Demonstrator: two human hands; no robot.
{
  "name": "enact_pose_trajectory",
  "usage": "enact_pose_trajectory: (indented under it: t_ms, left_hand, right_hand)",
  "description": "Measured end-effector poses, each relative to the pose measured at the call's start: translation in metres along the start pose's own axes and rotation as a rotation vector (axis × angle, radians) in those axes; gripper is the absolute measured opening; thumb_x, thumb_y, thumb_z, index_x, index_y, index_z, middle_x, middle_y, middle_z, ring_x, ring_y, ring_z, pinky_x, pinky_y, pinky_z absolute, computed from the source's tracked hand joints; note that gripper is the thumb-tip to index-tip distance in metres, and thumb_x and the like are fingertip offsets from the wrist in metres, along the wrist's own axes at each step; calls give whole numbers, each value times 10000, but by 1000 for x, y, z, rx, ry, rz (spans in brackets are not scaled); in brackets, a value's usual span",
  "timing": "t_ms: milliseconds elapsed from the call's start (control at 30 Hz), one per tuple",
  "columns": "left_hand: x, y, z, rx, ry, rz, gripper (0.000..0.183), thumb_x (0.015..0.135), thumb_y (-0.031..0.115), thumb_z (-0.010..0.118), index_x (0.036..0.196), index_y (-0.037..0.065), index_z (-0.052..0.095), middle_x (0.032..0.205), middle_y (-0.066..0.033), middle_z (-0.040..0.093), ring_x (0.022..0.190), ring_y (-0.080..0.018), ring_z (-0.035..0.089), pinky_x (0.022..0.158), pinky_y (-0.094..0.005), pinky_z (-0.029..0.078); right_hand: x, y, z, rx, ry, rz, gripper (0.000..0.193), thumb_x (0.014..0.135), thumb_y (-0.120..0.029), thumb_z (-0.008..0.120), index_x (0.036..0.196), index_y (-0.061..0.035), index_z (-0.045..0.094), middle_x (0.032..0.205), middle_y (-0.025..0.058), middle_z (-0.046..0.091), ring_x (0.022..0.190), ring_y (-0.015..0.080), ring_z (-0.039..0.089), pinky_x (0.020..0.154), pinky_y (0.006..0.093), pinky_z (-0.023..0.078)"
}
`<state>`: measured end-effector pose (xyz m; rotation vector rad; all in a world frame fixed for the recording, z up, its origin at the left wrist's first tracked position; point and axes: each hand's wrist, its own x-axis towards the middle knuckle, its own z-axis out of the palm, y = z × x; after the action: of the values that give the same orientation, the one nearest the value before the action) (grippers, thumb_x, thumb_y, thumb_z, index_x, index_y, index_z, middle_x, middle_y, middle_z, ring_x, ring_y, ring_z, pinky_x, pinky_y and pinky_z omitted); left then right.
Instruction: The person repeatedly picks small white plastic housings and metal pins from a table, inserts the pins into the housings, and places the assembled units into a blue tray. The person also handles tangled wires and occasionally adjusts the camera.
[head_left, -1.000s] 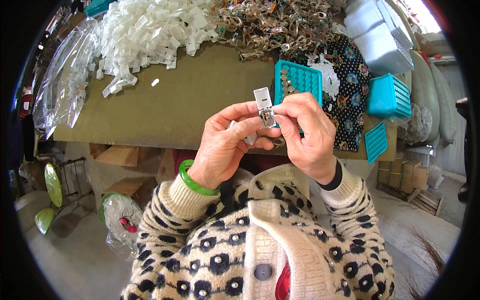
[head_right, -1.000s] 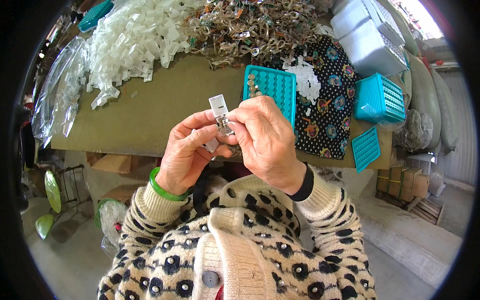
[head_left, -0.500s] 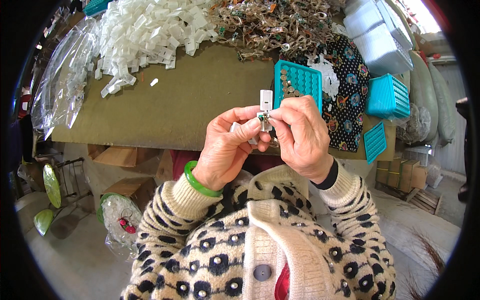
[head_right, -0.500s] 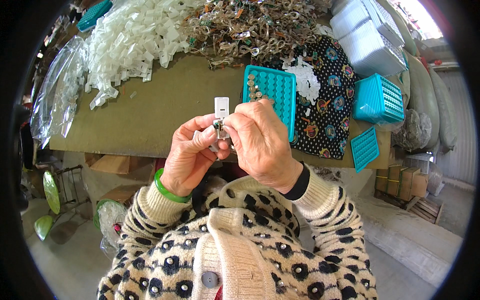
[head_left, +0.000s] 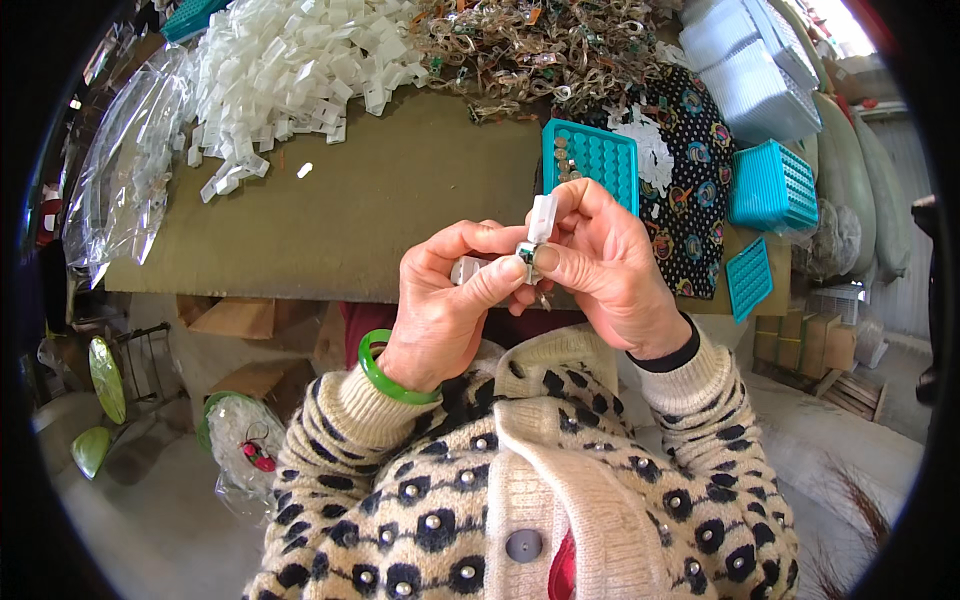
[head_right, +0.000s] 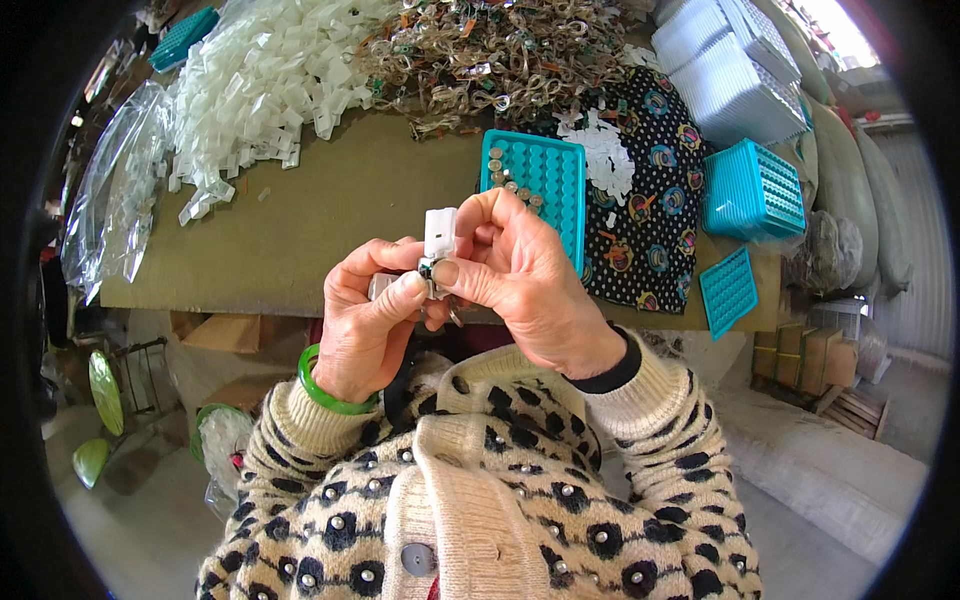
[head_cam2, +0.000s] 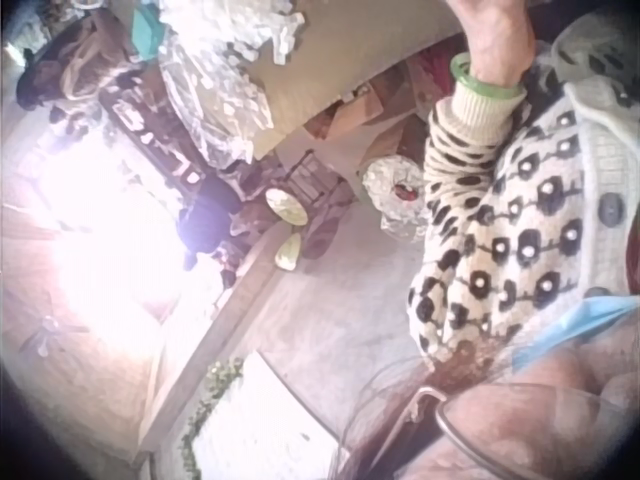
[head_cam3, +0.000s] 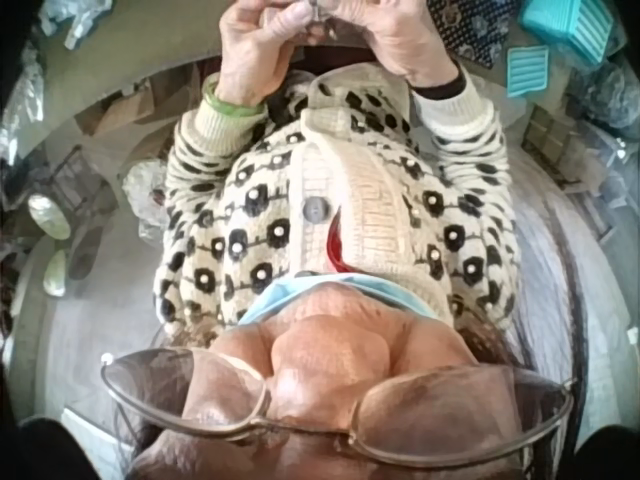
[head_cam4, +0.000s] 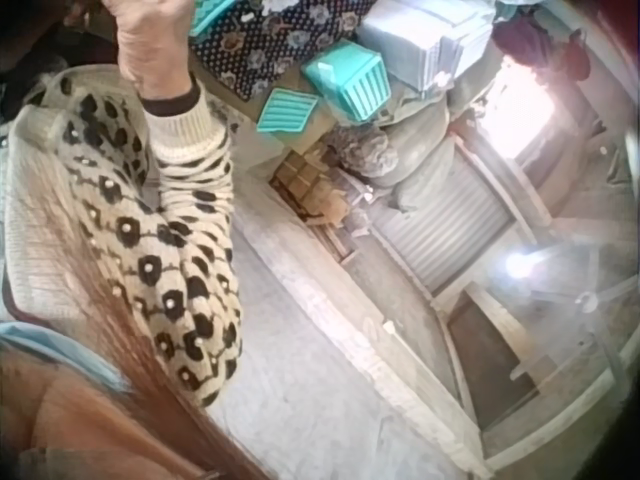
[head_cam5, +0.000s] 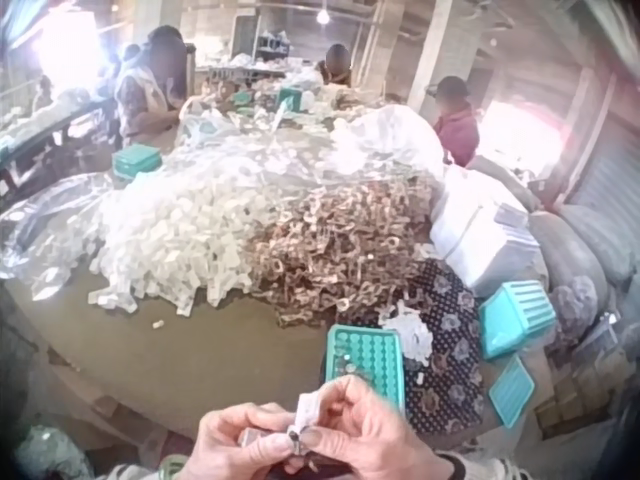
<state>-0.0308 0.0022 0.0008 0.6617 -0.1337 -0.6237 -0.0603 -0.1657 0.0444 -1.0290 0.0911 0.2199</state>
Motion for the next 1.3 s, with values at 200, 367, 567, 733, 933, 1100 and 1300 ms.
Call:
enact_pose_trajectory:
  t_ms: [200,367,567,733,933,1100,1300]
  left_hand:
    - [-2,2,-3,35,-9,-59,192,900,61,684,1075,11,624,938,-74,669,760,-137,649,641,-247,516]
    - [-1,-1,-4,-79,32,-120,192,914,72,668,1086,12,609,936,-89,676,754,-150,654,627,-258,514]
    - [-1,-1,-3,-46,72,-144,202,901,140,690,1067,55,612,969,-138,686,735,-182,644,606,-279,508]
    - [-2,-5,-2,-14,10,-43,198,898,127,692,1055,41,608,940,-126,683,752,-187,654,608,-284,527]
    - [-2,-5,-6,-112,12,-20,166,902,87,685,1041,23,620,957,-91,672,767,-151,636,631,-263,543]
    - [-2,-10,-8,-237,10,-91,142,916,114,672,1030,56,610,923,-54,671,764,-118,636,662,-266,543]
    - [-4,-21,-9,-336,18,-174,139,935,189,661,915,84,572,882,-8,646,807,-103,622,716,-271,527]
  right_hand:
    - [-4,-1,3,-164,33,-12,415,918,-74,657,1282,-6,469,1080,55,568,955,128,591,796,270,514]
    - [0,1,-3,-523,159,-198,304,954,-61,606,1243,25,571,1040,96,667,911,140,638,827,264,524]
    - [-2,7,-4,-830,195,-455,208,930,15,609,1137,33,622,973,115,699,854,145,671,752,249,544]
    - [5,13,1,-1061,194,-839,177,826,82,661,979,-7,652,855,134,680,721,203,684,598,262,533]
    - [9,10,2,-991,-40,-868,201,839,110,588,1016,19,617,992,164,644,907,272,643,790,329,525]
    - [4,24,3,-1136,27,-907,293,825,-23,669,1114,-19,622,987,109,597,868,282,566,782,373,481]
    - [14,45,-3,-1153,63,-1146,238,861,-83,682,1050,46,614,869,121,571,734,285,560,674,394,509]
